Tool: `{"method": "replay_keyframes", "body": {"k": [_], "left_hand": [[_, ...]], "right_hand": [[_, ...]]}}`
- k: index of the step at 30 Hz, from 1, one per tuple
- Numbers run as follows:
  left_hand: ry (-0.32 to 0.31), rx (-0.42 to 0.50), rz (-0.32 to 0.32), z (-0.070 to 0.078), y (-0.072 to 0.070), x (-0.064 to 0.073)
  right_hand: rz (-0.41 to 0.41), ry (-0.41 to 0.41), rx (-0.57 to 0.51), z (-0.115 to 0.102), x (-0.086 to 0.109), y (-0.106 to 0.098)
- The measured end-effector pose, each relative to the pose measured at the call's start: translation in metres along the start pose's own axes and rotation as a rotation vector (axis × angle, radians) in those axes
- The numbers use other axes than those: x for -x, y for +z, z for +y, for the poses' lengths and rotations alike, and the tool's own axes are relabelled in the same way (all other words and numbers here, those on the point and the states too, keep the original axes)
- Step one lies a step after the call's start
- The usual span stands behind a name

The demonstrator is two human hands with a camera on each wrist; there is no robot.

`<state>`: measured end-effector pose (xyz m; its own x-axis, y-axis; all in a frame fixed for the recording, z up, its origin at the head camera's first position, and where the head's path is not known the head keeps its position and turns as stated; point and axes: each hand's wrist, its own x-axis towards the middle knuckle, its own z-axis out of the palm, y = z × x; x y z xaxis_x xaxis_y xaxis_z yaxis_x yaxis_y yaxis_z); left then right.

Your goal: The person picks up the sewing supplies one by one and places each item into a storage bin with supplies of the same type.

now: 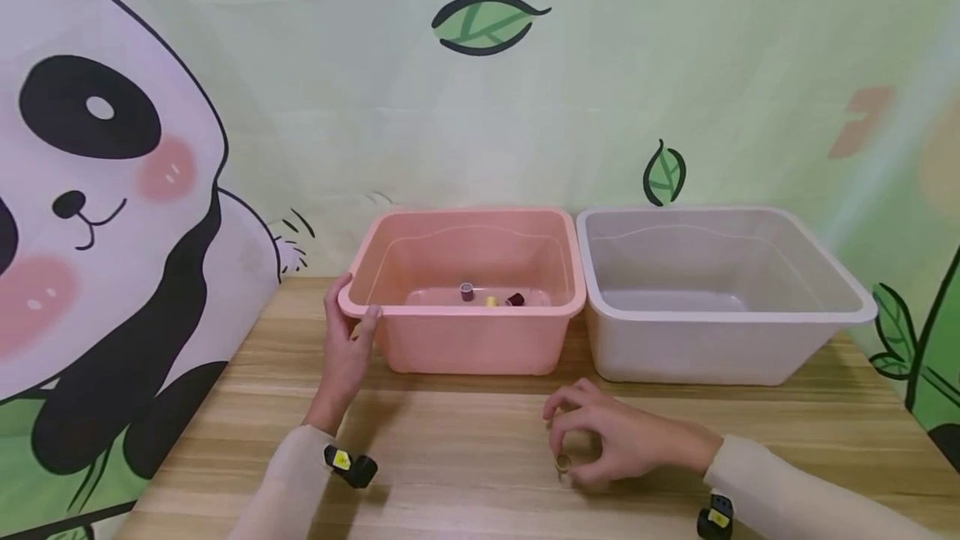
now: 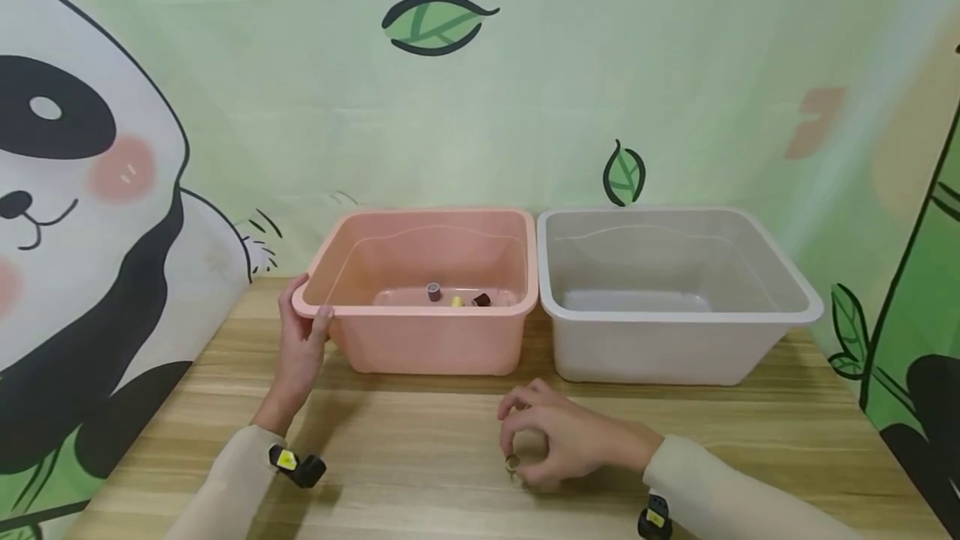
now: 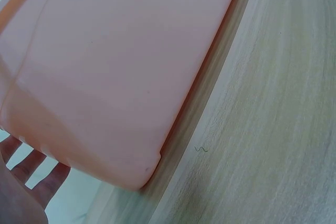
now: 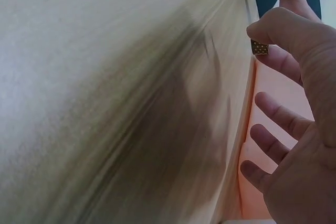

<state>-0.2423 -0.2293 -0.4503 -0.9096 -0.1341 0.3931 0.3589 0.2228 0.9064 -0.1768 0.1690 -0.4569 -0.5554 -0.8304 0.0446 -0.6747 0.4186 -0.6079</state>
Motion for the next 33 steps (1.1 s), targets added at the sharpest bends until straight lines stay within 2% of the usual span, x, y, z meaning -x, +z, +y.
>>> {"method": "replay_keyframes", "body": {"k": [9, 20, 26, 33], "left_hand": [[-0.002, 0.02, 0.0, 0.001, 0.001, 0.001], [-0.023, -0.02, -0.003, 0.002, 0.0, 0.001], [-0.031, -0.041, -0.001, 0.002, 0.001, 0.0], [-0.012, -0.004, 0.001, 0.002, 0.001, 0.0]], "right_hand": [[0.028, -0.002, 0.036, -0.006, 0.003, -0.006], [0.044, -0.007, 0.071, -0.009, 0.003, -0.01], [0.064, -0.04, 0.063, -0.012, 0.004, -0.017], [0.087, -0.074, 0.05, -0.018, 0.003, -0.028]]}}
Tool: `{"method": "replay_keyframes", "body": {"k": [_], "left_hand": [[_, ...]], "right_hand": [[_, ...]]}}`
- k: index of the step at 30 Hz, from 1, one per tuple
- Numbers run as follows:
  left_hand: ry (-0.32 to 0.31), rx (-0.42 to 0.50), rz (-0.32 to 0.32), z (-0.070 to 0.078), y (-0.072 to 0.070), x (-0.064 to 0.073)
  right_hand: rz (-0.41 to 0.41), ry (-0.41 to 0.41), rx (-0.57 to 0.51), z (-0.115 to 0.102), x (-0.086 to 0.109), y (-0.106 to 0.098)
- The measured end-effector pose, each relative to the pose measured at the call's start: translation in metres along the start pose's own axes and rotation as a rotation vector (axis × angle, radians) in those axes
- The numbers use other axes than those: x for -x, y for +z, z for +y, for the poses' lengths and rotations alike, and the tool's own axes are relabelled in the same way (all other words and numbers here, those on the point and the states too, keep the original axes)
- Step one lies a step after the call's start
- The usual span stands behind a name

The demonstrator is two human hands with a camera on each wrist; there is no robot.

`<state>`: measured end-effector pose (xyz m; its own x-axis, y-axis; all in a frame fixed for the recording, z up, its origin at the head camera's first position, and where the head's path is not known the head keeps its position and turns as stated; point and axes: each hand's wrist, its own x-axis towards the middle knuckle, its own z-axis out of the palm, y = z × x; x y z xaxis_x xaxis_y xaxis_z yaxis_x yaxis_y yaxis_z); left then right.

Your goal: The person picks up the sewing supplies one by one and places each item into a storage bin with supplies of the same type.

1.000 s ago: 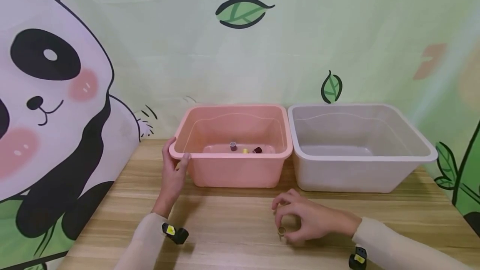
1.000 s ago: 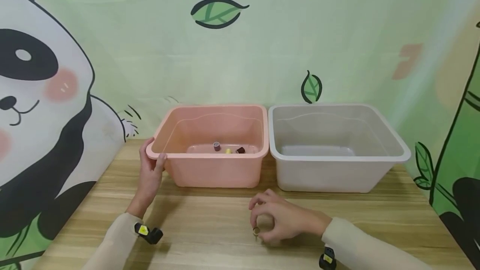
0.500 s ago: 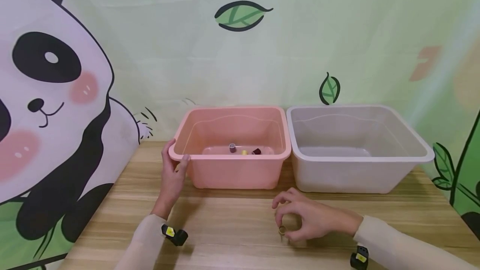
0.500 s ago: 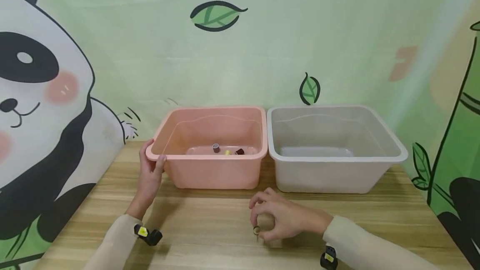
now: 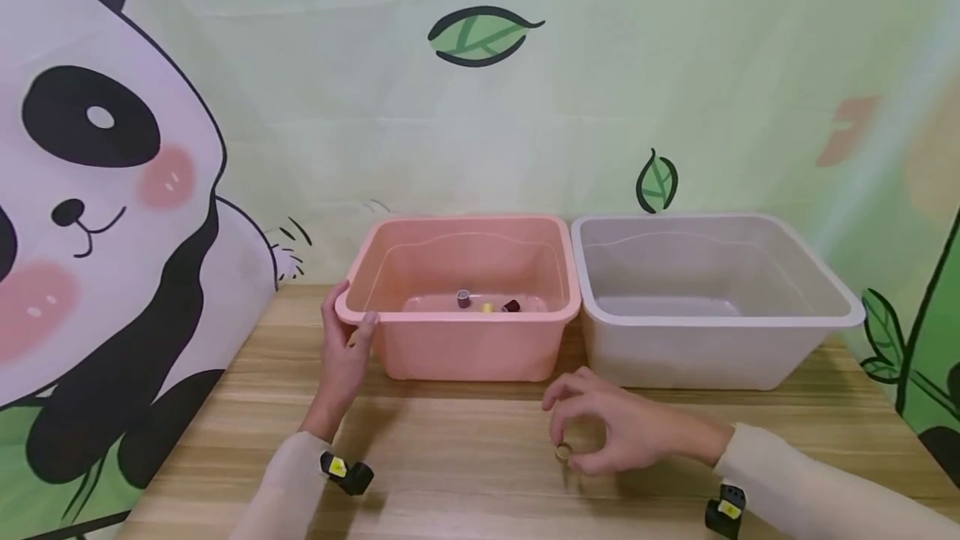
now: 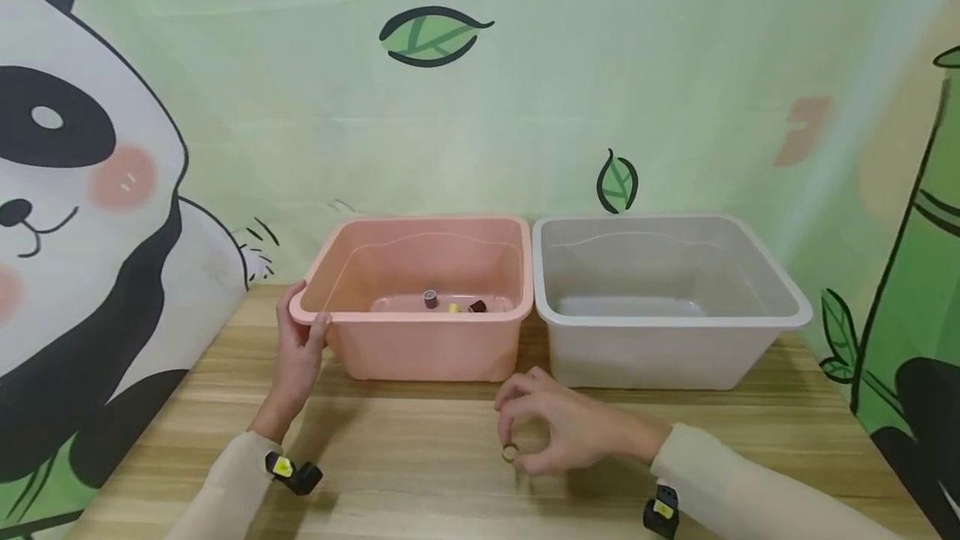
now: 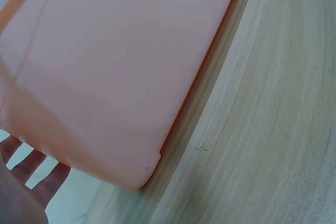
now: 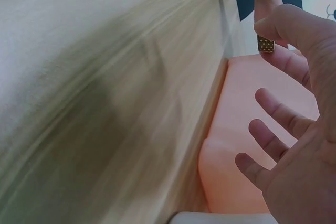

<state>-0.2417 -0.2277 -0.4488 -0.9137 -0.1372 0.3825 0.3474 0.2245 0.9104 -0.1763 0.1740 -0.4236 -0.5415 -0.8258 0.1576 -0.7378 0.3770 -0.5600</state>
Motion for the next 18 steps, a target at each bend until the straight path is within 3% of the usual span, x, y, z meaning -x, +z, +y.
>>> {"method": "replay_keyframes", "body": {"k": [6, 18], "left_hand": [[0.014, 0.003, -0.003, 0.001, 0.001, 0.001], [0.003, 0.011, 0.005, -0.001, 0.002, 0.0]], "right_hand": [[0.022, -0.049, 0.022, -0.007, -0.001, -0.012], [0.024, -0.022, 0.032, -0.029, -0.003, -0.046]]}}
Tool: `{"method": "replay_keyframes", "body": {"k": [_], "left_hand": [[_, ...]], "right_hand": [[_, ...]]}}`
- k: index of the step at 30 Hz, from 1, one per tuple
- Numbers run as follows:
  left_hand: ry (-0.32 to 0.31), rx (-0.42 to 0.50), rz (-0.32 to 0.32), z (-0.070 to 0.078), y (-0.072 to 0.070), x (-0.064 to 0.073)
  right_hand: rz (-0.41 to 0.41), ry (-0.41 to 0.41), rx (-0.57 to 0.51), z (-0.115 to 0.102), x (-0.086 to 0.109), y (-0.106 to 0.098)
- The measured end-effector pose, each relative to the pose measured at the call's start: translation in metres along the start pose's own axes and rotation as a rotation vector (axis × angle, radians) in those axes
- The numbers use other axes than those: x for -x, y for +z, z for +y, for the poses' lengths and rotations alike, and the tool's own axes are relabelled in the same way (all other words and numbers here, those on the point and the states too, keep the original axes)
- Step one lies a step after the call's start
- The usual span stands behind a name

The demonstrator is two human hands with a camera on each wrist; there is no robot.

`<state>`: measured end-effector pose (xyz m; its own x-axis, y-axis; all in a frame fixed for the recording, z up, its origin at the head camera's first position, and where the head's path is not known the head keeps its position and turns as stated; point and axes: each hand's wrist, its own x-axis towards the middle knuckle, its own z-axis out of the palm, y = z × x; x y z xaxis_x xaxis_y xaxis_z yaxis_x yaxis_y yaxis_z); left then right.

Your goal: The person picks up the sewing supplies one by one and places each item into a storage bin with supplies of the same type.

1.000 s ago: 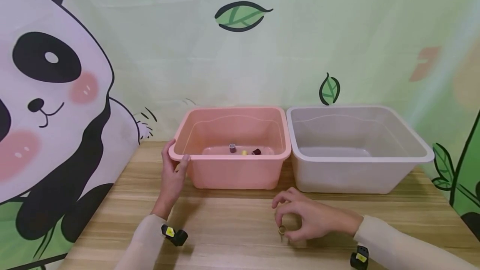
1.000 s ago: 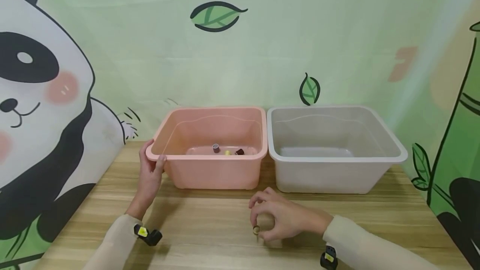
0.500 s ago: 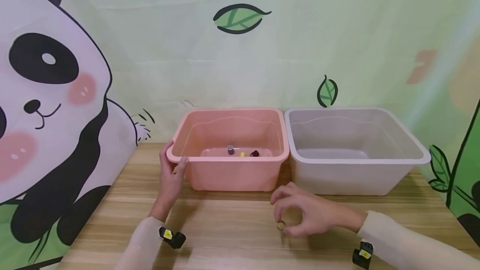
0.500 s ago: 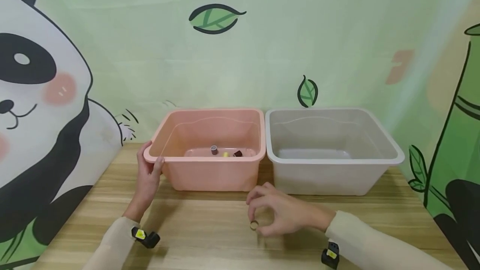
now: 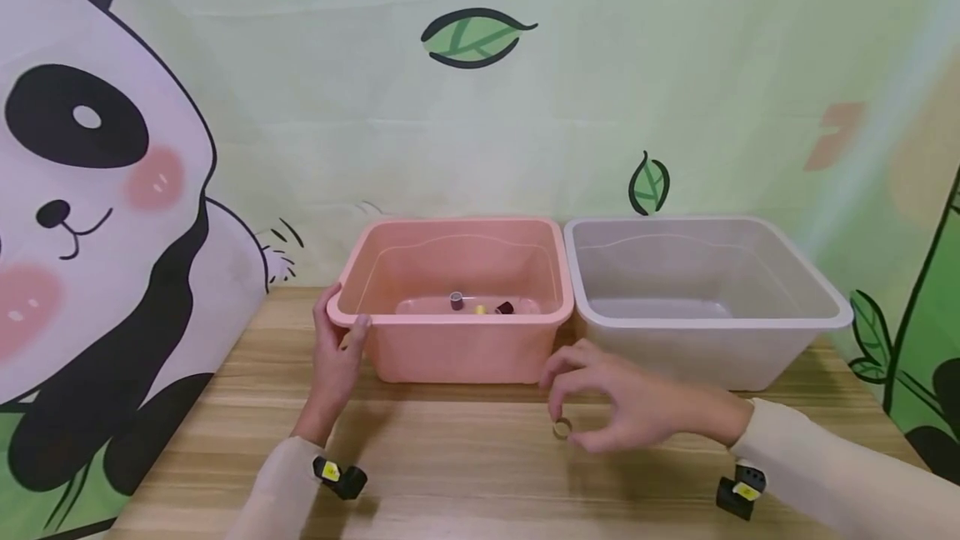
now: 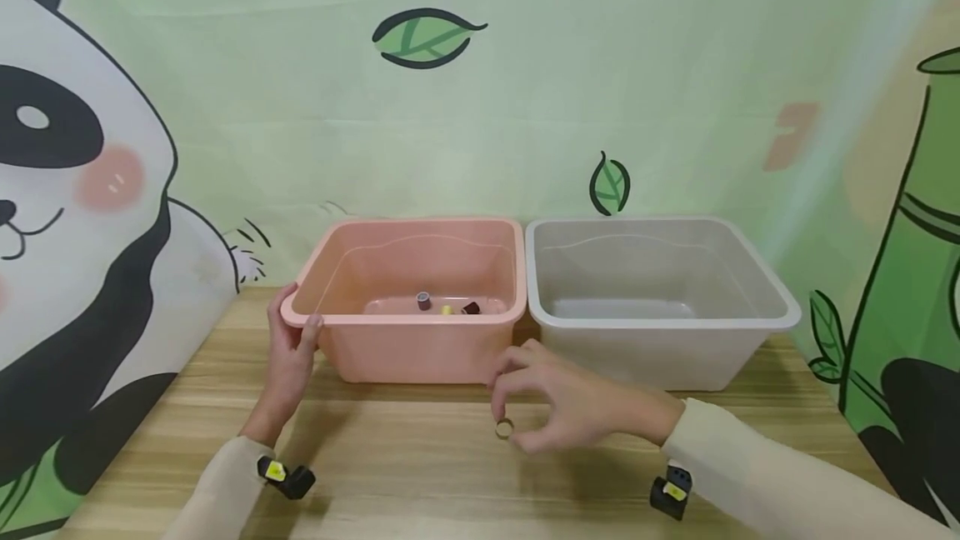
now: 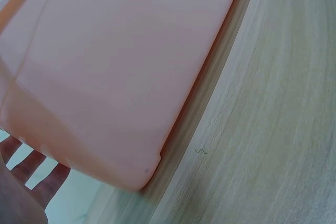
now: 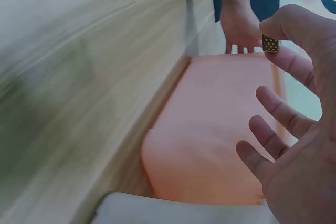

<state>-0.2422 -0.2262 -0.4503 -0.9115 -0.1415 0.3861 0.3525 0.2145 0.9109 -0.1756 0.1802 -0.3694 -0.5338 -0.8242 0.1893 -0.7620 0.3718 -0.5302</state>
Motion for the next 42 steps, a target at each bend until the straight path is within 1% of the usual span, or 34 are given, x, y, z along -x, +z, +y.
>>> {"method": "replay_keyframes", "body": {"k": [3, 7, 12, 20, 26, 31, 38, 42], "left_hand": [[0.001, -0.001, -0.001, 0.0, 0.0, 0.0], [0.01, 0.002, -0.004, 0.001, 0.0, 0.0], [0.017, 0.014, -0.001, 0.001, 0.0, 0.001], [-0.003, -0.005, -0.009, 0.0, -0.001, 0.0], [-0.005, -0.017, -0.004, 0.0, -0.001, 0.001], [-0.005, -0.014, 0.003, -0.001, -0.001, 0.0], [-0.012, -0.013, -0.001, -0.002, -0.001, 0.0], [-0.007, -0.015, 0.001, -0.003, -0.001, -0.001]], "right_hand": [[0.022, -0.039, 0.016, -0.007, -0.003, -0.01], [0.046, -0.081, -0.011, -0.015, -0.006, -0.024], [0.057, -0.054, -0.039, -0.022, -0.009, -0.04], [0.064, -0.008, -0.018, -0.025, -0.01, -0.058], [0.083, 0.025, -0.007, -0.019, -0.01, -0.068], [0.107, 0.013, 0.022, -0.009, -0.012, -0.077], [0.143, -0.029, 0.031, 0.006, -0.016, -0.092], [0.159, -0.005, 0.052, 0.015, -0.016, -0.101]]}}
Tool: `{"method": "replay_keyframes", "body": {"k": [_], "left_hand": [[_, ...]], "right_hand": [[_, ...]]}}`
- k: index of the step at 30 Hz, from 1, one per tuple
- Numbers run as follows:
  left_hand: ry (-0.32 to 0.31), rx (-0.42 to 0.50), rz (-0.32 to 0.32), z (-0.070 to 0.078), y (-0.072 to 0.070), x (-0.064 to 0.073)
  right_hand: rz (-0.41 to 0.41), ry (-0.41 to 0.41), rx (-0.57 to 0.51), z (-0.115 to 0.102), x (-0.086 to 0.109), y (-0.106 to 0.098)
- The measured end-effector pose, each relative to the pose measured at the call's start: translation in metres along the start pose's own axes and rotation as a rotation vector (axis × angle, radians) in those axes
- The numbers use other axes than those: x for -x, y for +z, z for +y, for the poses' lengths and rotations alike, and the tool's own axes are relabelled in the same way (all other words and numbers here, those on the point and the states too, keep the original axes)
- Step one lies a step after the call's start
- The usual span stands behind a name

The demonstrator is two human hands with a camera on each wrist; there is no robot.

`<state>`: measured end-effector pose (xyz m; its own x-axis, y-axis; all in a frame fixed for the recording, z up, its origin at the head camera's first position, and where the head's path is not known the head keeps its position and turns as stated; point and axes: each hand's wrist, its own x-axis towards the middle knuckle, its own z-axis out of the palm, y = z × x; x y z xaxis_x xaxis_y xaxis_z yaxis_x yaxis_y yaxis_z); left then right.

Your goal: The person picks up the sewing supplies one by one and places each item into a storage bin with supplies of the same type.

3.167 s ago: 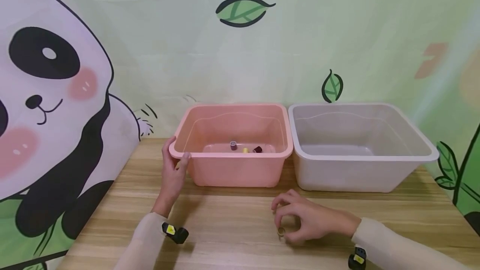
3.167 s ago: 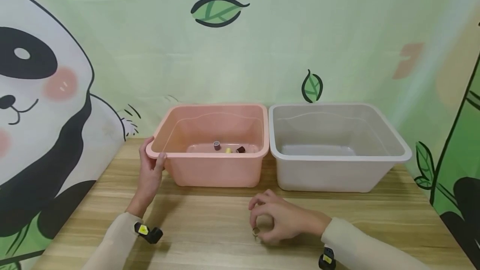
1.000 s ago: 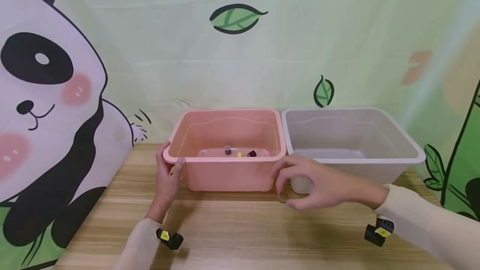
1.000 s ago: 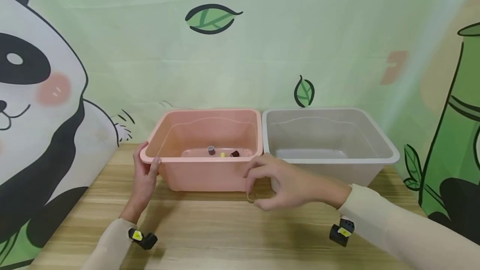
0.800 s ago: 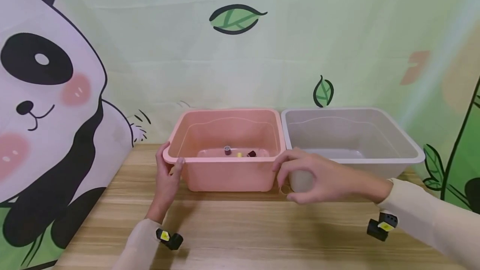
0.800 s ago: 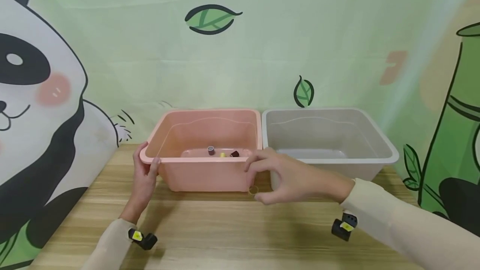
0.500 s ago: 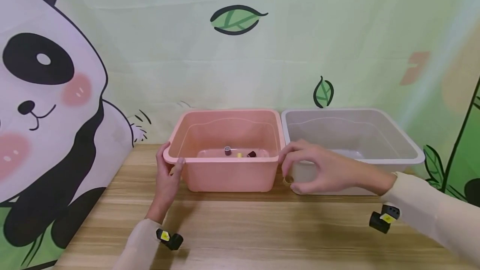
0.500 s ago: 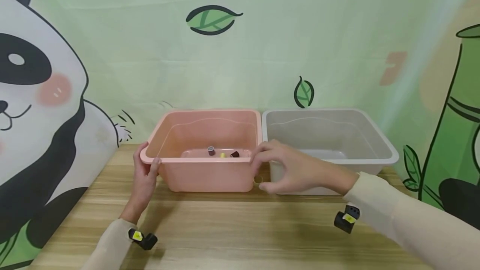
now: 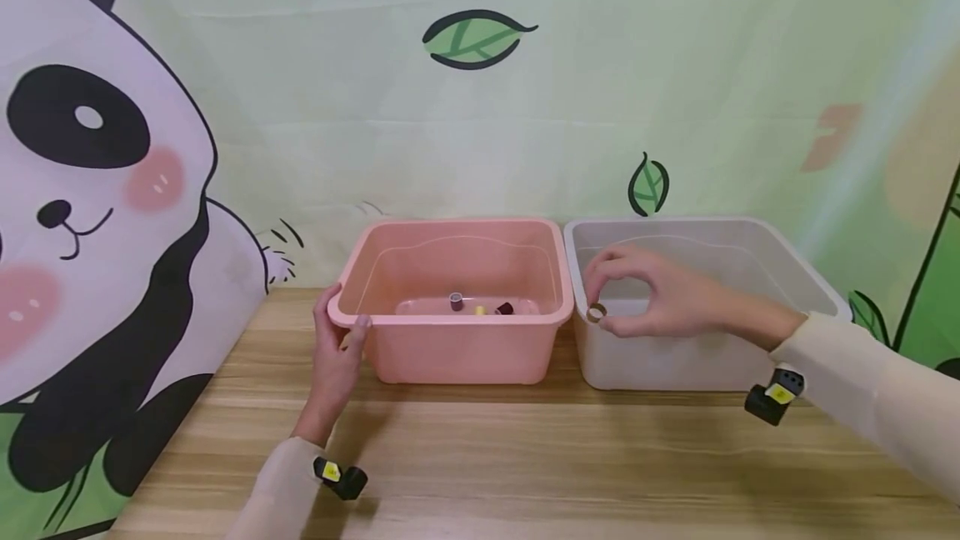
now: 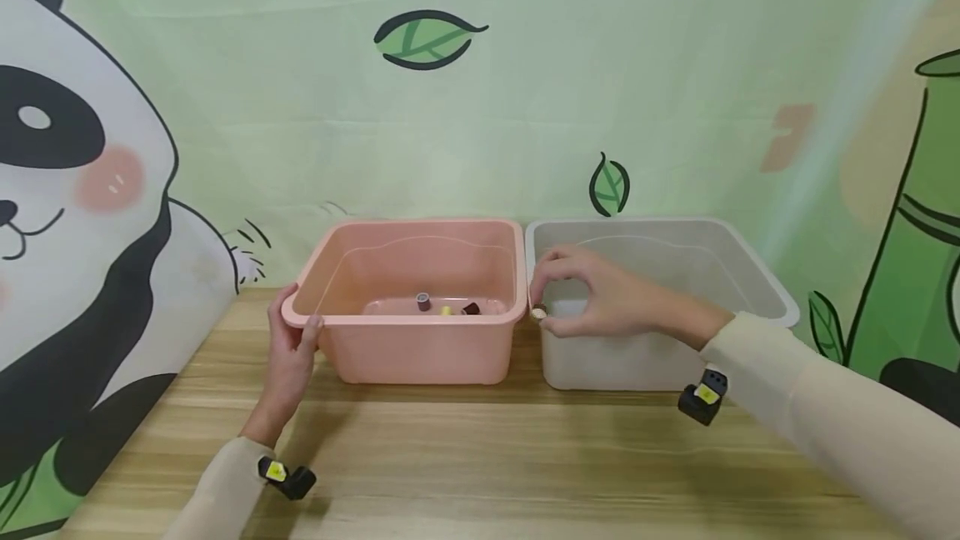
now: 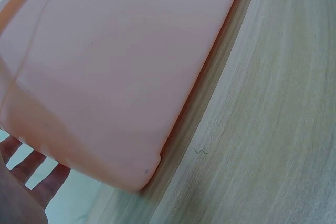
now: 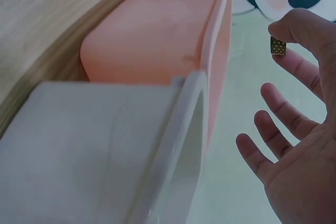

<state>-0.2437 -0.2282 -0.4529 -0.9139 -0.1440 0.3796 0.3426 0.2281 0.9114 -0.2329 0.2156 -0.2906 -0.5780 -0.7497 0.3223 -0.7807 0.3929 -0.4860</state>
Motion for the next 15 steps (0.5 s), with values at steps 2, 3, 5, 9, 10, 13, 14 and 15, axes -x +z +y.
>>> {"method": "replay_keyframes", "body": {"k": [2, 3, 5, 9, 10, 13, 14, 15], "left_hand": [[0.0, -0.001, 0.001, 0.0, 0.0, 0.0], [0.0, -0.002, 0.001, 0.0, 0.0, 0.0], [-0.003, -0.006, -0.002, 0.0, 0.0, 0.0], [-0.008, -0.007, -0.005, 0.001, -0.001, 0.001], [-0.008, -0.008, -0.005, 0.001, -0.001, 0.001], [-0.007, -0.01, -0.005, 0.001, -0.001, 0.001], [-0.007, -0.01, -0.005, 0.002, -0.001, 0.001], [-0.008, -0.013, -0.005, 0.002, -0.001, 0.001]], "right_hand": [[0.001, 0.02, 0.009, 0.005, 0.0, -0.004], [0.004, 0.032, 0.021, 0.007, 0.0, -0.006], [0.006, 0.051, 0.036, 0.012, 0.001, -0.011], [0.014, 0.078, 0.062, 0.021, 0.001, -0.017], [0.013, 0.086, 0.062, 0.022, 0.001, -0.018], [0.008, 0.121, 0.061, 0.027, 0.001, -0.022], [0.005, 0.133, 0.061, 0.028, 0.0, -0.024], [0.002, 0.144, 0.066, 0.029, 0.0, -0.025]]}}
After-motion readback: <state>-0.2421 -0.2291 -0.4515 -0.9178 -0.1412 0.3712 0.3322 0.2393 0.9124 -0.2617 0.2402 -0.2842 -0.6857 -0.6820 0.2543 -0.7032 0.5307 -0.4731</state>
